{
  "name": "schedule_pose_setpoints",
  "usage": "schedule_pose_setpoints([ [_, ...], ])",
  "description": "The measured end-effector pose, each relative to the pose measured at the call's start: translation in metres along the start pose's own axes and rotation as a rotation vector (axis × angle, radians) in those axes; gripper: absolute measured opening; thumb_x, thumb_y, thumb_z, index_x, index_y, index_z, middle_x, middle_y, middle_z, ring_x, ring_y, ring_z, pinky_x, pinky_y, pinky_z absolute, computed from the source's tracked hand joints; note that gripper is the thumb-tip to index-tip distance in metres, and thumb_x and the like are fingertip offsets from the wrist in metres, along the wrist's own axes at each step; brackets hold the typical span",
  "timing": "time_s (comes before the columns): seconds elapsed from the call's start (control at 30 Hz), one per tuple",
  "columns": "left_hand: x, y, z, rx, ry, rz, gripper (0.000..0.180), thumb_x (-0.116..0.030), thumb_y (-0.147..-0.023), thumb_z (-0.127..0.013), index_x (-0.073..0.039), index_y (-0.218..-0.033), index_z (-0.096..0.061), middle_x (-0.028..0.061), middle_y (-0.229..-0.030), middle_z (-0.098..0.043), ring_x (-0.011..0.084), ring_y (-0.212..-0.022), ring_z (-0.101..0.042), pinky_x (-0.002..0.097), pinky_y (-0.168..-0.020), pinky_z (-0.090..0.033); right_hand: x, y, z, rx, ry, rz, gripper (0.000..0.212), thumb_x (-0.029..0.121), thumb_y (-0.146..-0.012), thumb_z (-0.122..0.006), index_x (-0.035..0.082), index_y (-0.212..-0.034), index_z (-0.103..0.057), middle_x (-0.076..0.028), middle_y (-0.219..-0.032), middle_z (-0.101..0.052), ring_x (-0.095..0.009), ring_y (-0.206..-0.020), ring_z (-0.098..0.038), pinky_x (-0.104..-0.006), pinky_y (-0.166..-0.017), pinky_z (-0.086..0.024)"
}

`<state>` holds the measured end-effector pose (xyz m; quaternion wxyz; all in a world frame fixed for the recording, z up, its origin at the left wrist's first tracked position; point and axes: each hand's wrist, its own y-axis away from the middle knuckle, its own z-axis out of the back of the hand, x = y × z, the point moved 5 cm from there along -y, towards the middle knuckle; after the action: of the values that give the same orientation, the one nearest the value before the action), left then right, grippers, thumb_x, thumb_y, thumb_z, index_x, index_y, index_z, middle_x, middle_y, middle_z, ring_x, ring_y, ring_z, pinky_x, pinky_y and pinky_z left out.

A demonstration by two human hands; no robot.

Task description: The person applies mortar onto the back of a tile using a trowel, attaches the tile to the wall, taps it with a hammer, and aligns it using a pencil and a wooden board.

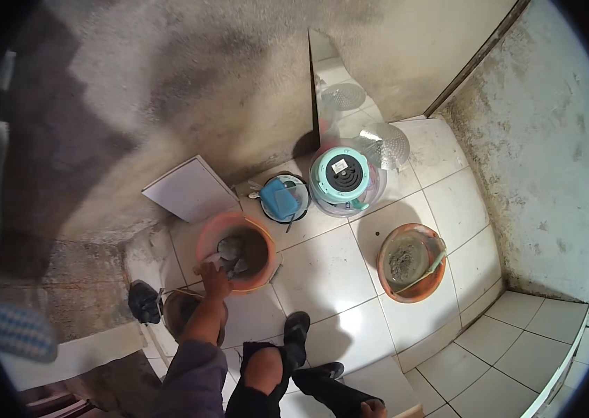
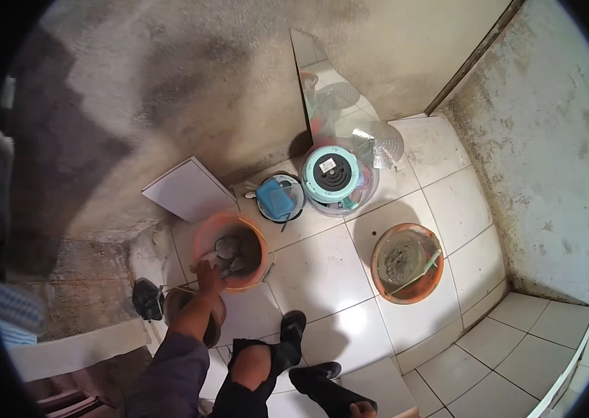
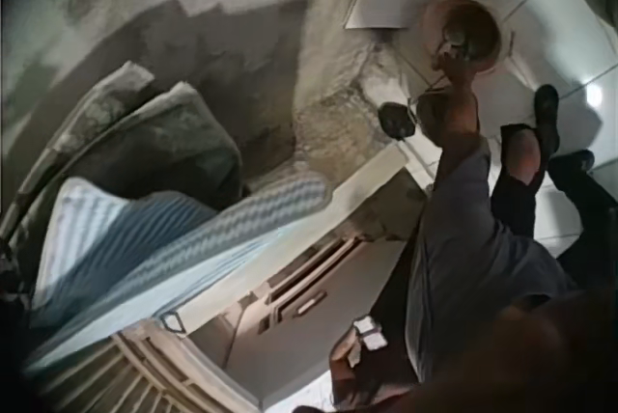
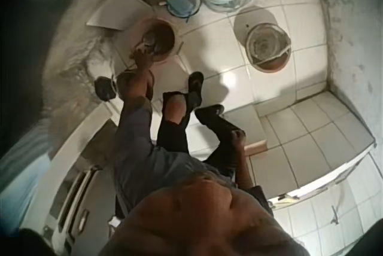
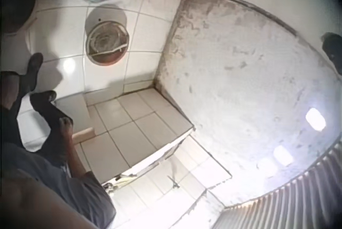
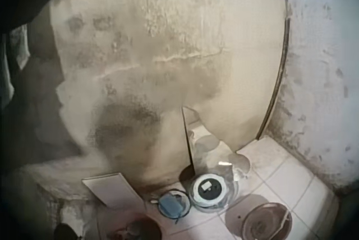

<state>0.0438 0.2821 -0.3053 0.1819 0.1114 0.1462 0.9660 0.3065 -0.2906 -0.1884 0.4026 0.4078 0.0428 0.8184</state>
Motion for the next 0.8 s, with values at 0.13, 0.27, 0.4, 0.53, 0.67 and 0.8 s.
schedule_pose_setpoints([
  [0.13, -0.005, -0.028, -0.041, 0.231, -0.180, 0.029, 0.045, -0.032, -0.073, -0.060, -0.011, -0.113, -0.060, 0.0171, -0.135, -0.035, 0.0359, -0.126, -0.026, 0.0503, -0.102, -0.018, 0.012, -0.013, 0.004, 0.119, -0.085, -0.273, 0.021, 0.021, -0.082, -0.061, 0.000, -0.087, -0.059, -0.017, -0.076, -0.058, -0.030, -0.069, -0.055, -0.0396, -0.063, -0.045],
  [0.27, 0.001, -0.047, -0.061, 0.263, -0.295, 0.096, 0.040, -0.030, -0.077, -0.054, -0.013, -0.114, -0.060, 0.0158, -0.139, -0.031, 0.0347, -0.128, -0.024, 0.0483, -0.105, -0.011, 0.047, -0.041, -0.002, 0.230, -0.168, -0.273, 0.026, 0.026, -0.084, -0.059, 0.001, -0.091, -0.060, -0.017, -0.082, -0.060, -0.028, -0.073, -0.057, -0.0380, -0.065, -0.046],
  [0.4, 0.017, -0.055, -0.091, 0.322, -0.323, 0.102, 0.045, -0.030, -0.081, -0.048, -0.009, -0.121, -0.054, 0.0159, -0.139, -0.031, 0.0334, -0.129, -0.024, 0.0461, -0.106, -0.011, 0.077, -0.108, -0.064, 0.333, -0.231, -0.215, 0.030, 0.028, -0.084, -0.059, -0.001, -0.094, -0.060, -0.018, -0.087, -0.062, -0.027, -0.078, -0.059, -0.0363, -0.069, -0.047],
  [0.53, 0.041, -0.061, -0.120, 0.072, -0.066, 0.253, 0.059, -0.032, -0.081, -0.050, -0.001, -0.130, -0.039, 0.0169, -0.138, -0.033, 0.0286, -0.128, -0.028, 0.0408, -0.107, -0.014, 0.103, -0.162, -0.129, 0.464, -0.402, -0.351, 0.028, 0.029, -0.082, -0.061, 0.003, -0.092, -0.062, -0.010, -0.081, -0.064, -0.020, -0.075, -0.061, -0.0303, -0.071, -0.047],
  [0.67, 0.043, -0.064, -0.129, -0.110, 0.131, 0.080, 0.050, -0.044, -0.070, -0.058, -0.011, -0.108, -0.063, 0.0160, -0.110, -0.057, 0.0300, -0.106, -0.052, 0.0414, -0.094, -0.036, 0.124, -0.170, -0.140, 0.434, -0.481, -0.306, 0.028, 0.029, -0.082, -0.062, 0.003, -0.093, -0.061, -0.011, -0.082, -0.064, -0.021, -0.075, -0.061, -0.0316, -0.070, -0.047],
  [0.8, 0.037, -0.046, -0.115, 0.356, -0.178, -0.234, 0.063, -0.056, -0.068, -0.058, -0.016, -0.116, -0.057, 0.0121, -0.110, -0.059, 0.0263, -0.105, -0.054, 0.0427, -0.091, -0.038, 0.114, -0.149, -0.134, 0.450, -0.388, -0.289, 0.032, 0.033, -0.082, -0.061, 0.004, -0.095, -0.061, -0.010, -0.081, -0.064, -0.020, -0.077, -0.062, -0.0316, -0.071, -0.047],
])
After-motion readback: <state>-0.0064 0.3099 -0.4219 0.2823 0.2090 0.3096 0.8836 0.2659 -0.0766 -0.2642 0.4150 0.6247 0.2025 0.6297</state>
